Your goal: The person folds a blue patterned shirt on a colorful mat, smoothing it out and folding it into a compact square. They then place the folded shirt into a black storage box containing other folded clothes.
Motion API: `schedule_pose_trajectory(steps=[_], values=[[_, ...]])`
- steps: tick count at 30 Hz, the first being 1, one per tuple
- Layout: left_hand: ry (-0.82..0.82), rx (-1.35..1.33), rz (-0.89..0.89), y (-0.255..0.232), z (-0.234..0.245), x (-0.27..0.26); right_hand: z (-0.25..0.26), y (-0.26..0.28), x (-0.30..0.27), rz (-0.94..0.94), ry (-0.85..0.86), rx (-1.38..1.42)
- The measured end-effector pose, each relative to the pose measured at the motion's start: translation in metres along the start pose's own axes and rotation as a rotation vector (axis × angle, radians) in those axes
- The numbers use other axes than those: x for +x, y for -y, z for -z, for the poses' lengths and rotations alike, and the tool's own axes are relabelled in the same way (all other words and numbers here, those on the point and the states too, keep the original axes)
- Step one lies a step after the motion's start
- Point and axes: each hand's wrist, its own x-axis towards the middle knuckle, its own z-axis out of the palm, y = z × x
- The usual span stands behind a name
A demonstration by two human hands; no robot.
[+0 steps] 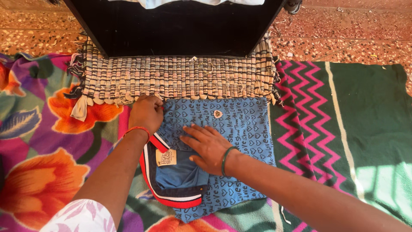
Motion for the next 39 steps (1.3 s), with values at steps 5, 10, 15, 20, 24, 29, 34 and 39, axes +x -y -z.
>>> schedule_pose_trajectory(steps=[5,10,15,20,24,29,34,39], values=[[0.035,-0.108,0.073,0.001,-0.002,0.009,-0.007,0.001,-0.004,-0.017,0.042,-0.029],[0.121,-0.186,0.203,0.000,0.006,0.011,-0.008,-0.001,-0.004,-0.022,0.066,-0.050],[0.054,0.010,-0.001,-0.006,0.011,0.006,-0.011,-0.001,-0.005,-0.025,0.081,-0.067],[0.016,0.137,-0.171,-0.019,0.022,-0.007,-0.011,-0.004,-0.013,-0.012,0.047,-0.031],[0.042,0.235,-0.521,-0.026,0.034,-0.027,-0.007,-0.005,-0.030,0.013,-0.008,-0.039],[0.179,0.271,-0.818,-0.032,0.042,-0.061,-0.002,-0.006,-0.057,0.041,-0.074,-0.047],[0.374,0.331,-0.883,-0.035,0.045,-0.099,0.002,-0.001,-0.075,0.035,-0.065,-0.087],[0.468,0.377,-0.856,-0.034,0.053,-0.128,0.004,0.005,-0.087,-0.004,0.025,-0.125]])
